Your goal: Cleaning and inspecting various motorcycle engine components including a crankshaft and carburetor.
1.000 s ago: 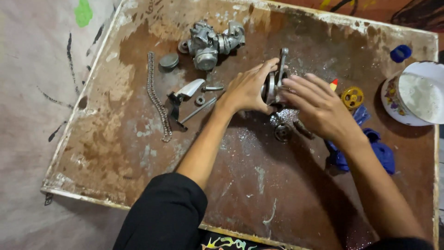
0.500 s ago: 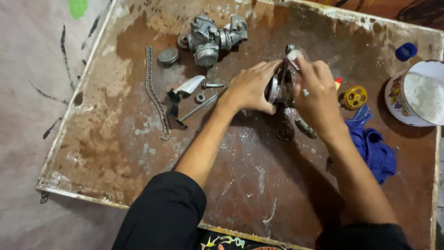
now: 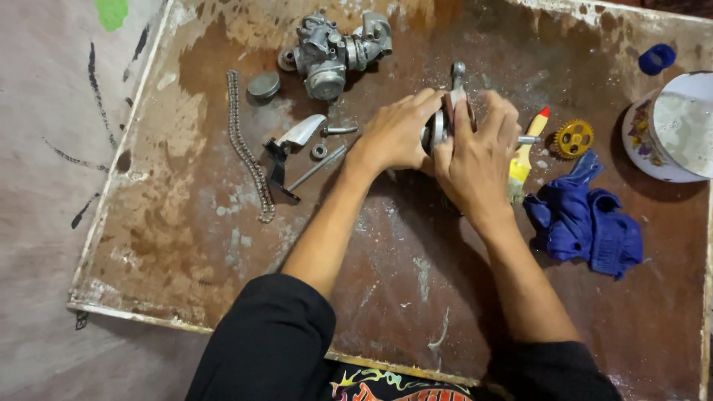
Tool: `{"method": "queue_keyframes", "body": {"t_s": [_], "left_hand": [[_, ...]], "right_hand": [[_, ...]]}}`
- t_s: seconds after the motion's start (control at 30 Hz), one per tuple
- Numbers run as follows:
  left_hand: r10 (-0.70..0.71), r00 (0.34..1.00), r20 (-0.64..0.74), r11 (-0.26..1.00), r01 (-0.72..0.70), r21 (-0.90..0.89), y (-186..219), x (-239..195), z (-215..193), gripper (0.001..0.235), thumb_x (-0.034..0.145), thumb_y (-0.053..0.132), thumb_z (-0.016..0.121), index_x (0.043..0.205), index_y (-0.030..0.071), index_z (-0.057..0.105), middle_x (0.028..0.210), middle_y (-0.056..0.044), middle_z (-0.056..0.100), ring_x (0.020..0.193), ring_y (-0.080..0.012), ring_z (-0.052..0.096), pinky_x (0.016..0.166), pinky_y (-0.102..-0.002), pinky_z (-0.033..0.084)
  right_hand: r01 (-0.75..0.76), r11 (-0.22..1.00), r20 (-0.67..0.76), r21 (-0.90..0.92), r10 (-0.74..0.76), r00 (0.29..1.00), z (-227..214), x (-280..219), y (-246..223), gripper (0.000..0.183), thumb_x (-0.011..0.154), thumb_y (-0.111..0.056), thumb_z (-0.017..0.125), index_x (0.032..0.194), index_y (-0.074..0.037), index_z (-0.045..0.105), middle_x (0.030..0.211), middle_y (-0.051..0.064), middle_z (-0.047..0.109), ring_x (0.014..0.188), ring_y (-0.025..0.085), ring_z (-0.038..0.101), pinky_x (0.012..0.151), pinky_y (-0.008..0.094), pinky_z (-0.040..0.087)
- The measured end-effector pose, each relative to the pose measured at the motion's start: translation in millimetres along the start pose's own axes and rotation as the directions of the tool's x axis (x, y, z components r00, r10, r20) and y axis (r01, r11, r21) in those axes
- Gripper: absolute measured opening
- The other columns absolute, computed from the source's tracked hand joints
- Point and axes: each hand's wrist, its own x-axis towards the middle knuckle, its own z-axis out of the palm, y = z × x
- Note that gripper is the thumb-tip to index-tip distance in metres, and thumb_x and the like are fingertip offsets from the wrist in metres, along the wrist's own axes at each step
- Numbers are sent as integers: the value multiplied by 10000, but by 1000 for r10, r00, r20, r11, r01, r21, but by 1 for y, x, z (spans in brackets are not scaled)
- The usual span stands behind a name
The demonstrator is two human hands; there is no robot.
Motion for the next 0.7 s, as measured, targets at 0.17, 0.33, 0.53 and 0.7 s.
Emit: {"method": "queue_keyframes", "body": {"t_s": [0.17, 0.33, 0.53, 0.7], "left_hand": [[-27, 1000, 7, 998, 27, -60, 6, -1, -8, 1327, 473, 531, 964, 1521, 81, 286, 1474, -128, 468, 1266, -339, 568, 996, -466, 536], [29, 997, -78, 999, -32, -35, 0, -8, 0, 878, 785, 250, 797, 1555, 121, 397, 1404, -107, 590, 1277, -319, 639, 1102, -432, 530], [40, 991, -128, 998, -45, -39, 0, -1, 1, 1339, 360, 459, 1009, 1476, 64, 386, 1439, -140, 533, 1224, -383, 602, 1011, -492, 500], [60, 992, -112, 997, -64, -33, -10, -4, 13, 1010, 653, 232, 899, 1506, 53, 390, 1484, -169, 512, 1273, -366, 612, 1076, -459, 513]], "right_hand": [[-39, 998, 15, 42, 38, 999, 14, -28, 0, 605, 960, -127, 621, 1527, 57, 517, 1606, 288, 399, 1514, 445, 364, 1264, 533, 305], [51, 997, 122, -57, -44, 992, 12, 1, 8, 635, 1035, -302, 568, 1540, 79, 507, 1684, 240, 359, 1592, 367, 272, 1288, 520, 114], [66, 974, 132, -217, -38, 990, 15, -37, 2, 602, 1135, -379, 526, 1559, 48, 523, 1670, 183, 429, 1617, 274, 279, 1332, 502, 71], [44, 994, 101, -105, -33, 994, 13, -7, -2, 732, 1110, -505, 547, 1503, 113, 548, 1651, 223, 454, 1600, 321, 286, 1245, 576, 28]]}}
